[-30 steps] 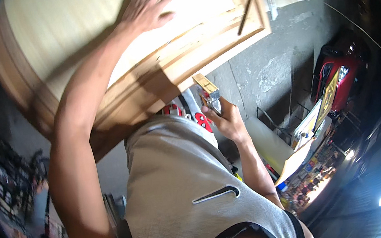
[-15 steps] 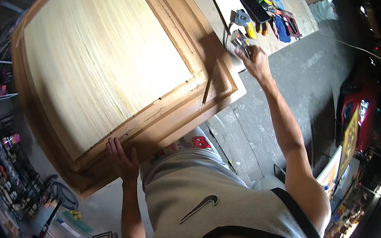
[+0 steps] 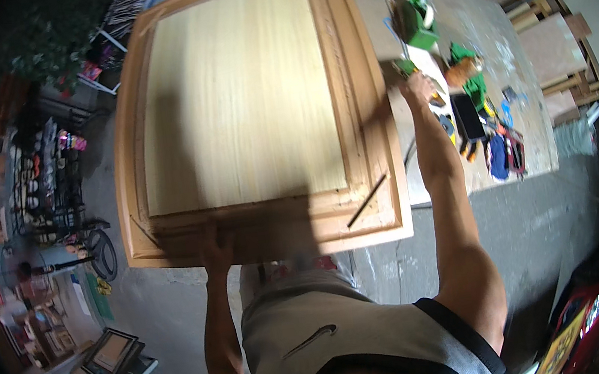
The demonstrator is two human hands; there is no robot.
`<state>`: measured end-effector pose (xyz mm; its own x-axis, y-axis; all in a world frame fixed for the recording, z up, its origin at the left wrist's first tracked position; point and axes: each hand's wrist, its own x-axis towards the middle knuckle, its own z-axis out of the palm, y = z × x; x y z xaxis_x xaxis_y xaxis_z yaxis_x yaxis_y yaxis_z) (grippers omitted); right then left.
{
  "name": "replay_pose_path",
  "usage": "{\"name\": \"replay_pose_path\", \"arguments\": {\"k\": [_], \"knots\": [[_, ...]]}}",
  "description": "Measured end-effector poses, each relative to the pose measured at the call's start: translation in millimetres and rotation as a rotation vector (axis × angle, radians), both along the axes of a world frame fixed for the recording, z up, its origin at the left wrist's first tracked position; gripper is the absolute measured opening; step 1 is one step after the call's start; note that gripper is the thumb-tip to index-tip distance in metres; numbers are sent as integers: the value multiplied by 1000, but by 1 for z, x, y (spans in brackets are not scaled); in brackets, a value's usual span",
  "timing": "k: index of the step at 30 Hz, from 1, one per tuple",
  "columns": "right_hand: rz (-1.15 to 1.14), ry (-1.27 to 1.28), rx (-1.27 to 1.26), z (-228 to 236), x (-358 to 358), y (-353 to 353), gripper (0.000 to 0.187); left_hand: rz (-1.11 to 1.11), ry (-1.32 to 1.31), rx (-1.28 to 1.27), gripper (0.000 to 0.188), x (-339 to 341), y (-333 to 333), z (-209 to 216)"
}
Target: The person assembles a wooden frame by attaching small wooden pieces to the edges using a nail gun. They repeatedly position the pieces, fire nails, and adjust the frame on a workbench.
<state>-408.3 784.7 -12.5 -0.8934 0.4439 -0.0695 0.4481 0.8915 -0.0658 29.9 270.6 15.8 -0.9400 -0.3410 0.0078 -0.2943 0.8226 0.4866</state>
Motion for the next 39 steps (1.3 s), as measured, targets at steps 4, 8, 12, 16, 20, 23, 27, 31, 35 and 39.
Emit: {"name": "replay_pose_path", "arguments": {"k": [4, 8, 12, 16, 20, 23, 27, 31, 35, 39], "knots": [[30, 44, 103, -37, -6, 11, 72, 125, 179, 40, 40, 33, -1, 9], [0, 144, 96, -44, -5, 9, 71, 498, 48, -80, 18, 101, -18, 22], [10, 427, -14, 25, 3, -52, 72, 612, -212, -185, 20, 126, -34, 32], [599, 932, -738, 131, 90, -213, 40, 430, -62, 805, 35, 50, -12, 33], [1391, 726, -940, 204, 237, -378, 25, -497, -68, 1277, 29, -36, 43, 60], [1687, 914, -959, 230, 305, -457, 25, -436, -451, 1729, 31, -59, 47, 88], [1618, 914, -800, 235, 337, -481, 19, -546, -703, 1757, 32, -65, 12, 99], [1561, 943, -682, 233, 357, -480, 21, -629, -908, 1729, 34, -62, -7, 95], [1576, 994, -698, 235, 371, -489, 26, -712, -1102, 1681, 35, -56, 5, 94], [1606, 937, -729, 226, 383, -461, 24, -773, -1229, 1627, 37, -54, 34, 93]]}}
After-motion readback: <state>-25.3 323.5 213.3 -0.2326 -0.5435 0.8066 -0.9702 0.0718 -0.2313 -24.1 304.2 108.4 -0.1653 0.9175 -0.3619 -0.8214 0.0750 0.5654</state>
